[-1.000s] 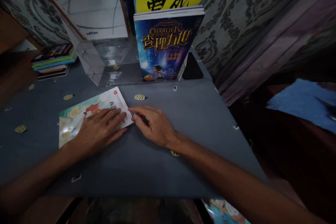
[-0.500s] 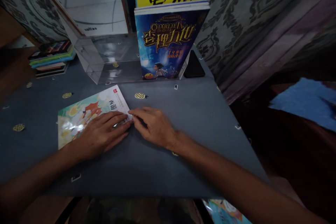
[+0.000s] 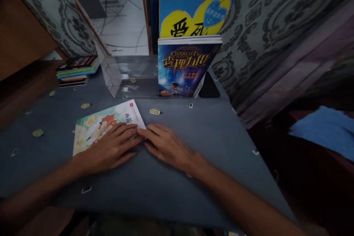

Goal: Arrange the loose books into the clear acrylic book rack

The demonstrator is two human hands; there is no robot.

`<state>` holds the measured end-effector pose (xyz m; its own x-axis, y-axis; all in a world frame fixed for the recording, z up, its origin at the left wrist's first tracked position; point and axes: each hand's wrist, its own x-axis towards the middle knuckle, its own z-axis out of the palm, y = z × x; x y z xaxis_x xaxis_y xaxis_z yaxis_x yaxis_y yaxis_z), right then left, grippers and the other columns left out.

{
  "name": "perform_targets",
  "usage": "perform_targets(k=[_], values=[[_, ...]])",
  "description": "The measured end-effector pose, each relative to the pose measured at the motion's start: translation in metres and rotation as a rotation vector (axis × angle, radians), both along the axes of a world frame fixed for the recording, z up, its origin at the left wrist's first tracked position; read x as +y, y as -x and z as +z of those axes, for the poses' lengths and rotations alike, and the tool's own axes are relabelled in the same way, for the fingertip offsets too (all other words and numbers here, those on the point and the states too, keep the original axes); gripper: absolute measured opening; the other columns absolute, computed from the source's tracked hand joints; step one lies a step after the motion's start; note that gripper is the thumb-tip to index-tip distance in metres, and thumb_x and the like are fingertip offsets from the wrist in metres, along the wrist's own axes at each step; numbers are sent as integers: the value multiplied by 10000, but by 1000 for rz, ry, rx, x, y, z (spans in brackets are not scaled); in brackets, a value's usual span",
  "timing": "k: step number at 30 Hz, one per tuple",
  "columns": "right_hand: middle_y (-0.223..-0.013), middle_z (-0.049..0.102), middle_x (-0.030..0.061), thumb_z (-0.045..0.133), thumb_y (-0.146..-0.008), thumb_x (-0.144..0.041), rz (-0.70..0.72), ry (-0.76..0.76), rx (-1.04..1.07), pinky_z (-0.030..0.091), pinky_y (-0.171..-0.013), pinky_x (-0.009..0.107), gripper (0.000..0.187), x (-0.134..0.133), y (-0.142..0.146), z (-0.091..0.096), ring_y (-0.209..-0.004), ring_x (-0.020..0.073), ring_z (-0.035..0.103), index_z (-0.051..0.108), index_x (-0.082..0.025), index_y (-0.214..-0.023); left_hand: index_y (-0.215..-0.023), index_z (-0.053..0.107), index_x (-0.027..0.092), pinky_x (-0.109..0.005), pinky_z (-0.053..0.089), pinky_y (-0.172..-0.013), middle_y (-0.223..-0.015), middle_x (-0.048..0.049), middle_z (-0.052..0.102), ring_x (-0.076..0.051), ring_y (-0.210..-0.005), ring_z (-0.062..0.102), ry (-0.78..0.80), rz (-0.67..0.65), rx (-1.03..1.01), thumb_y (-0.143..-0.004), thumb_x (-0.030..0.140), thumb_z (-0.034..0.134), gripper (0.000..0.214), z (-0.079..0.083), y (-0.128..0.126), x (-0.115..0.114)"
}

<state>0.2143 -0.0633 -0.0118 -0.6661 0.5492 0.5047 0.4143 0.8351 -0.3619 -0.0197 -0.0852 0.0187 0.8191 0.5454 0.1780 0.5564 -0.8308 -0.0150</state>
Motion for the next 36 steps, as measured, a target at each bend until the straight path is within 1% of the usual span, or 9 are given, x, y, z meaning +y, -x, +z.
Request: perform_targets(k=[4,8,12,18,24,29,31,33,36], values=[[-934,640,61,465,-967,-133,12,19,-4,577,-771,346,359,2,0,-3,-871,201,628,553,-227,-1302,-1402,459,207,-524,357,-1147,-1436,-133,505,-277,-1413,382,86,39,-48,-986,260,471,419,-7,6,-3],[-925,647,63,424,-991,-155,11,12,4,586,-783,348,328,7,1,-4,-870,197,634,575,-224,-1274,-1425,422,213,-528,355,-1153,-1442,-134,497,-267,-1432,362,124,98,-95,-983,148,409,446,-17,3,-3],[-934,667,69,417,-995,-163,22,-18,10,586,-793,359,330,21,3,-3,-876,200,642,591,-218,-1270,-1438,386,188,-570,354,-1144,-1446,-162,479,-290,-1426,368,146,194,-175,-956,102,391,490,-21,-7,-2],[-921,676,77,454,-961,-137,19,-54,-3,574,-774,384,340,54,9,-8,-866,224,641,625,-203,-1247,-1389,413,132,-613,348,-1132,-1440,-203,458,-321,-1398,396,186,341,-248,-918,145,439,472,-20,-24,7],[-909,675,71,455,-935,-92,46,-68,37,551,-751,355,377,80,18,-12,-838,216,627,634,-202,-1248,-1372,428,134,-643,308,-1137,-1453,-209,446,-335,-1398,388,182,392,-281,-929,231,466,455,-25,-28,21],[-906,679,73,465,-938,-103,21,-47,24,538,-763,355,352,80,21,-14,-847,218,622,649,-196,-1224,-1350,482,113,-624,301,-1154,-1470,-212,446,-315,-1411,391,238,322,-270,-949,248,474,423,-20,-16,26],[-908,689,81,463,-948,-121,1,-53,3,531,-780,373,331,76,21,-14,-850,226,622,658,-191,-1205,-1336,517,134,-597,296,-1170,-1479,-186,457,-286,-1418,395,283,252,-271,-963,229,467,388,-16,-5,27],[-938,706,90,456,-956,-134,-38,-66,-16,521,-811,401,317,71,21,-15,-881,238,626,671,-199,-1180,-1318,550,160,-532,343,-1166,-1478,-153,479,-250,-1409,415,332,179,-284,-980,214,451,357,-13,9,25],[-1033,723,106,460,-963,-160,-90,-84,-43,501,-862,454,294,63,22,-15,-1000,274,626,686,-212,-1144,-1358,529,185,-480,383,-1153,-1472,-124,504,-218,-1397,436,359,130,-307,-1004,213,422,371,-11,29,15]])
